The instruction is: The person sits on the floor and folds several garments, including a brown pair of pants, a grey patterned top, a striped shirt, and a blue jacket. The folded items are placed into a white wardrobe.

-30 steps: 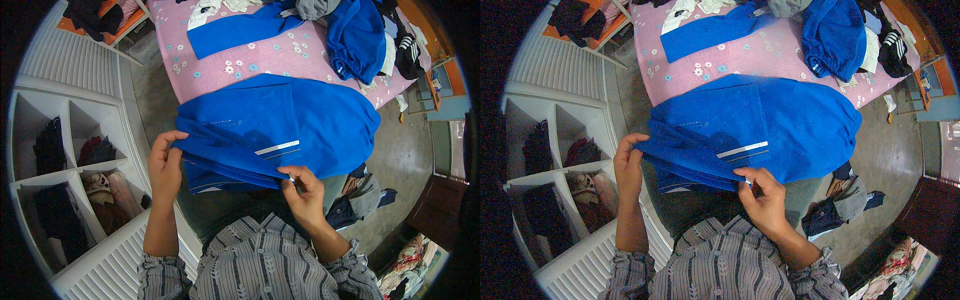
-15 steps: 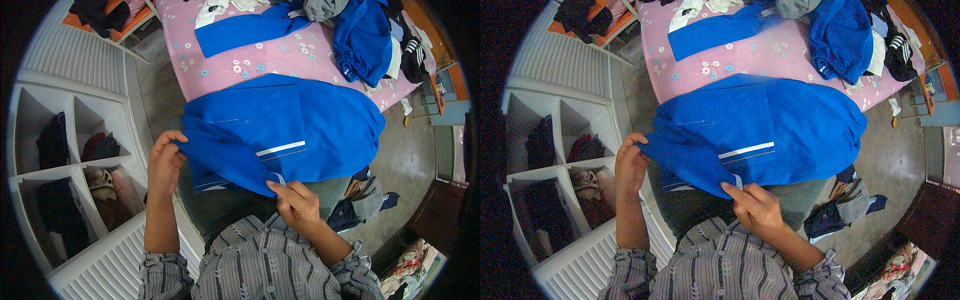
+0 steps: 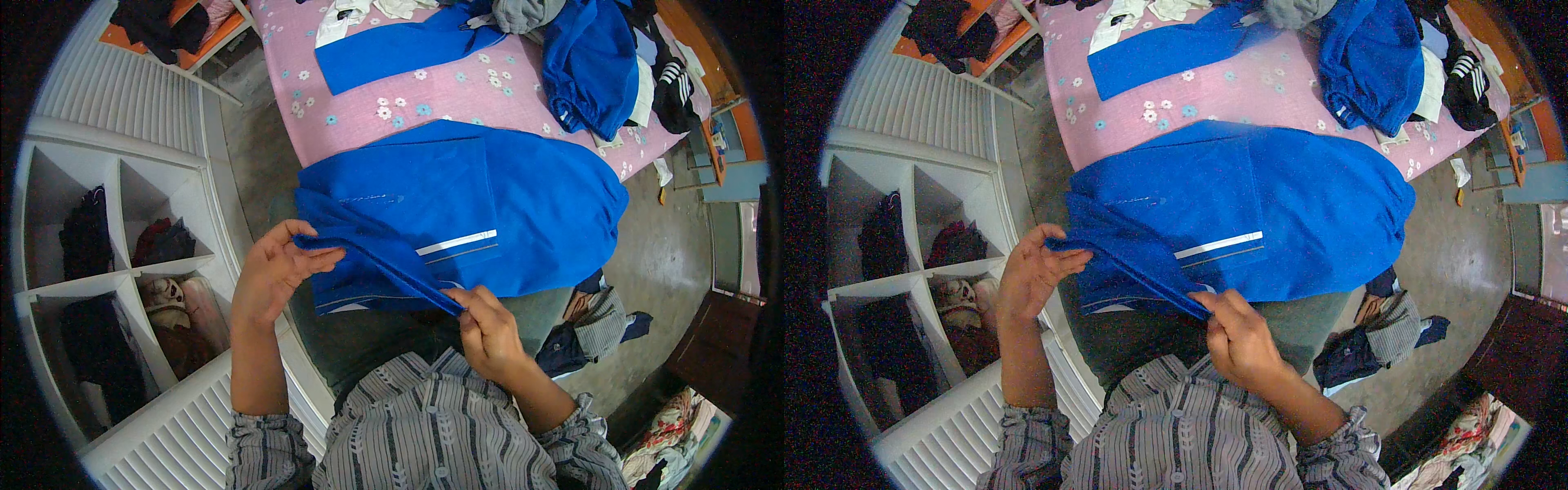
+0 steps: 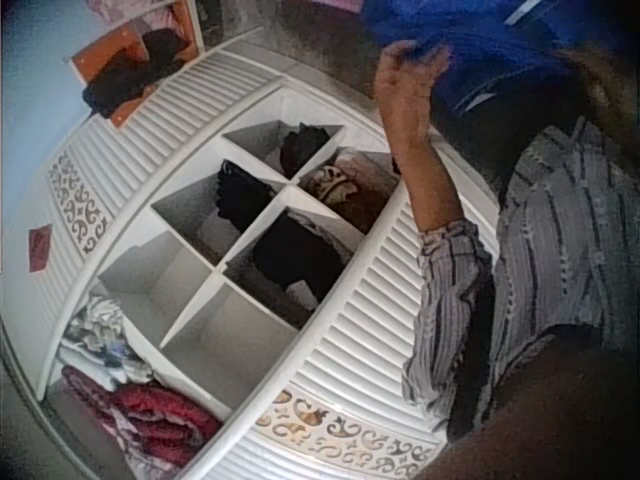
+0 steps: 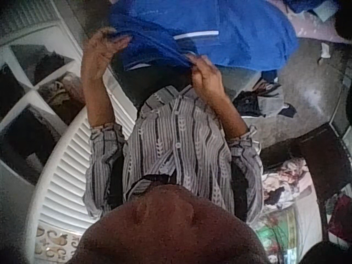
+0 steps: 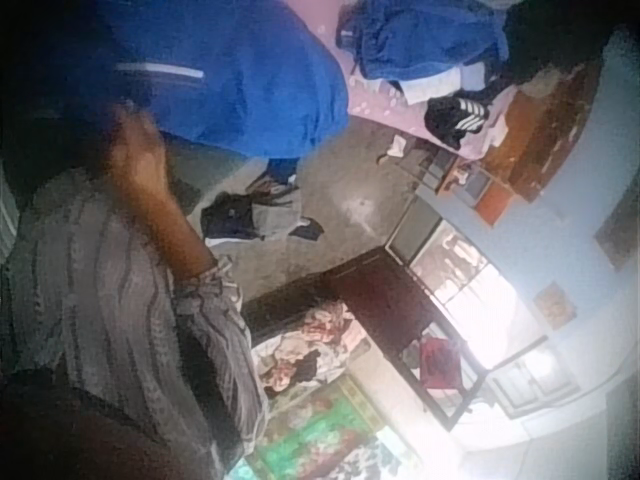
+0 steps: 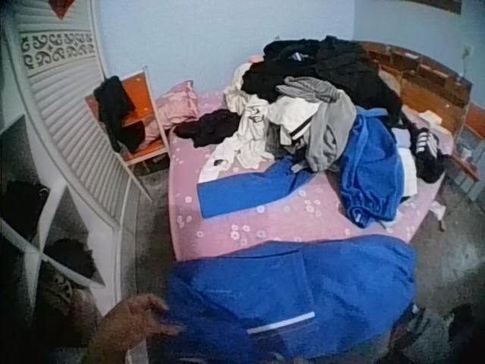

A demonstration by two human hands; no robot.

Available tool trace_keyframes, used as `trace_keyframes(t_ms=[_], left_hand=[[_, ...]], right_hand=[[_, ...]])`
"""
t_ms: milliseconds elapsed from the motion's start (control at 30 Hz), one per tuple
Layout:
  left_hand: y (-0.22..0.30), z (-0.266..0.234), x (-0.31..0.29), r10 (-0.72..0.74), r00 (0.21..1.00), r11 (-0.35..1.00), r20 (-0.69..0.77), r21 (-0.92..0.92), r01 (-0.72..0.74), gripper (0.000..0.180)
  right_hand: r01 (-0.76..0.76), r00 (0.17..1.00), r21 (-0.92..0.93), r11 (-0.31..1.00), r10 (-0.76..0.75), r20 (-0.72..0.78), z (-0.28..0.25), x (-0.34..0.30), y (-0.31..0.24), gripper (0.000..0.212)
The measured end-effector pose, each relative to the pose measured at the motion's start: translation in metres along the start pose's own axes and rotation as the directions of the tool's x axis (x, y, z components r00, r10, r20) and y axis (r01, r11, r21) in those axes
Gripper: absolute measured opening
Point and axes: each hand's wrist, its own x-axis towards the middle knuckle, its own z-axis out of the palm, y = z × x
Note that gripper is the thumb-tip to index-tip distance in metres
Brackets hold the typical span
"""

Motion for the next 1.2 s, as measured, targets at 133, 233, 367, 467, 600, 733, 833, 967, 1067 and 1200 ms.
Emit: trace_keyframes(t_ms=[133,233,367,467,600,733,833,967,1067,1200], left_hand=[[0.002,0.013,0.002,0.018,0.992,0.960,-0.122,0.278,0.017,0.025],[0.004,0.021,0.005,0.050,0.993,0.927,-0.108,0.374,-0.006,0.029],[0.005,0.024,0.004,0.073,0.988,0.862,-0.134,0.508,0.005,0.027],[0.003,0.021,0.008,0.168,0.966,0.791,-0.195,0.611,-0.014,0.023],[-0.005,0.018,0.019,0.562,0.827,0.492,-0.021,0.812,-0.314,0.019],[-0.012,0.023,0.021,0.405,0.900,0.825,-0.165,0.491,-0.281,0.016],[-0.013,0.030,0.022,0.402,0.885,0.849,-0.237,0.459,-0.263,0.016],[-0.012,0.035,0.025,0.379,0.884,0.878,-0.273,0.409,-0.250,0.016],[-0.012,0.035,0.026,0.368,0.893,0.885,-0.260,0.393,-0.250,0.017],[-0.013,0.033,0.027,0.353,0.883,0.886,-0.310,0.414,-0.209,0.016]], right_hand=[[-0.094,0.995,0.011,0.996,0.094,-0.024,0.002,-0.001,-0.002,0.027],[-0.166,0.984,-0.053,0.985,0.162,-0.081,0.003,-0.001,-0.001,0.021],[-0.181,0.975,0.010,0.983,0.181,-0.128,-0.003,-0.002,0.005,0.014],[-0.122,0.983,0.072,0.990,0.131,-0.132,-0.005,-0.001,0.012,0.016],[-0.024,0.969,0.191,0.981,0.069,-0.236,-0.001,0.002,0.017,0.016],[-0.306,0.921,0.511,0.803,0.386,-0.056,0.000,-0.004,0.015,0.017],[-0.369,0.892,0.586,0.722,0.453,0.004,0.000,-0.006,0.013,0.020],[-0.326,0.906,0.611,0.722,0.422,-0.016,0.002,-0.003,0.013,0.023],[-0.324,0.906,0.623,0.712,0.423,-0.013,0.002,-0.003,0.014,0.022],[-0.382,0.887,0.626,0.680,0.460,0.042,0.001,-0.006,0.014,0.022]])
